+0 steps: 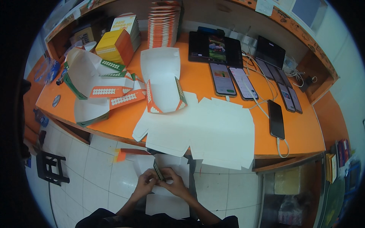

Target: The person folds flat paperboard pieces into small rectangular boxes by hand. They fold the side flaps, tuck tabs into slots, and press edges to form each box, then place the finished boxes on the desk.

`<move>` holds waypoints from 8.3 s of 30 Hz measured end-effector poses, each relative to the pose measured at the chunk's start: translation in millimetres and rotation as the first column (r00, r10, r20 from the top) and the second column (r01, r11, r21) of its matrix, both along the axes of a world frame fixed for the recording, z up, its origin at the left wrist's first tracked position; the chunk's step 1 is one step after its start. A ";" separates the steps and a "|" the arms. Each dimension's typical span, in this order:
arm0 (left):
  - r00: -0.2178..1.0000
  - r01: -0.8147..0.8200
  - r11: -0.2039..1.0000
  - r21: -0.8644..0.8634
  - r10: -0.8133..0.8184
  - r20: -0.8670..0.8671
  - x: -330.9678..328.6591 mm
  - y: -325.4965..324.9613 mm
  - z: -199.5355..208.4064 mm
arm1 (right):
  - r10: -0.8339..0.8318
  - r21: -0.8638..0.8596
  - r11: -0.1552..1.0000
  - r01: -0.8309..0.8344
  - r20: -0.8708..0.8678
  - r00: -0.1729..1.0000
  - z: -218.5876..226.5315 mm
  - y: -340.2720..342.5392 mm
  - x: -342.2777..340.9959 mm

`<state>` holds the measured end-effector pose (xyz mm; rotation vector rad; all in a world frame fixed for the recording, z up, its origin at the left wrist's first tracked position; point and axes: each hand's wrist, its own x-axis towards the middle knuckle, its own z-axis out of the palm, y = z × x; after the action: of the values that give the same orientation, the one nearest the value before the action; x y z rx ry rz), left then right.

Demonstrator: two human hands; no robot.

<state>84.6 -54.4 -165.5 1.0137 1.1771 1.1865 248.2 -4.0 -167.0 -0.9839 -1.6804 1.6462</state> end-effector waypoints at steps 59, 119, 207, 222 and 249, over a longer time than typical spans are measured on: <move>0.992 0.092 0.994 0.060 -0.097 0.083 -1.6 13.3 -5.1 | -0.223 -0.176 0.960 0.220 0.002 0.975 -7.5 11.6 4.0; 0.887 -0.151 0.925 0.348 0.282 -0.365 14.5 24.2 27.0 | -0.441 0.138 0.863 0.486 -0.265 0.858 2.9 3.0 -14.9; 0.956 -0.286 0.948 -0.139 0.292 0.029 -16.9 2.2 -4.8 | -0.430 -0.349 0.877 0.330 -0.265 0.863 -1.4 -29.6 -12.7; 0.970 -0.166 0.979 -0.118 0.184 0.160 4.5 -12.7 1.4 | -0.318 -0.360 0.889 0.284 -0.040 0.947 4.3 -5.0 7.6; 0.786 0.056 0.970 0.236 0.103 -0.610 -34.2 -18.7 51.1 | 0.185 0.010 0.981 -0.191 0.212 0.960 67.4 13.9 20.3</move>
<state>50.5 -73.1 -114.3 1.6679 1.5774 1.0572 268.4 9.9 -99.6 -1.0410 -1.9877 1.6782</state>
